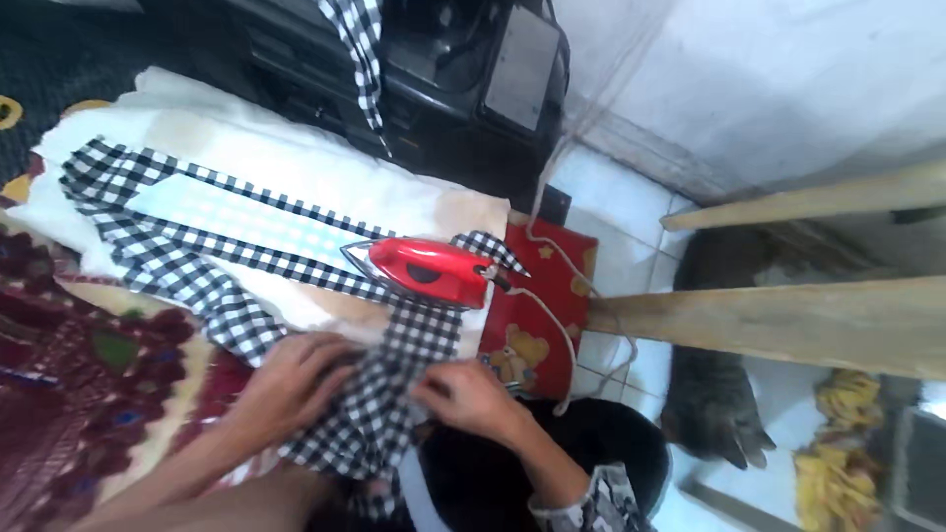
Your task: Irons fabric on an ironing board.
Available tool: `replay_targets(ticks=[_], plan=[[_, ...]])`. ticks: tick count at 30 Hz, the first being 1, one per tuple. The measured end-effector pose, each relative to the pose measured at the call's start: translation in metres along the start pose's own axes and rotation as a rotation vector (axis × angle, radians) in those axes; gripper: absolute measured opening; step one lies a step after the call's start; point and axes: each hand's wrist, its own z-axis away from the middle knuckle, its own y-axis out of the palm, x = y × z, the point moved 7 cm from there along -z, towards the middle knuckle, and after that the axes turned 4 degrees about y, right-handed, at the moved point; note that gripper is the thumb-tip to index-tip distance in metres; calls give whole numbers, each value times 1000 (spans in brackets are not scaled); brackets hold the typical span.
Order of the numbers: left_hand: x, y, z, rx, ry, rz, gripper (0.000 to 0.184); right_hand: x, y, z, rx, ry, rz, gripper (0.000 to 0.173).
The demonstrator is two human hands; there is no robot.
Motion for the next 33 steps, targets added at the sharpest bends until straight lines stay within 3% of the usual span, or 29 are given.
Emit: replay_targets(ticks=[4, 11, 20, 27, 33], plan=[[-14, 16, 6, 13, 62, 33, 42, -19, -33, 5, -19, 156, 84, 36], [-18, 21, 5, 63, 57, 41, 44, -47, -24, 12, 259, 444, 246, 30], [-16, 22, 6, 64, 47, 41, 43, -27, 11, 9, 396, 457, 360, 33], [-15, 22, 8, 47, 43, 42, 41, -18, 20, 5, 383, 502, 467, 18], [-15, 22, 8, 50, 47, 55, 40, -13, 20, 4, 366, 495, 517, 18]])
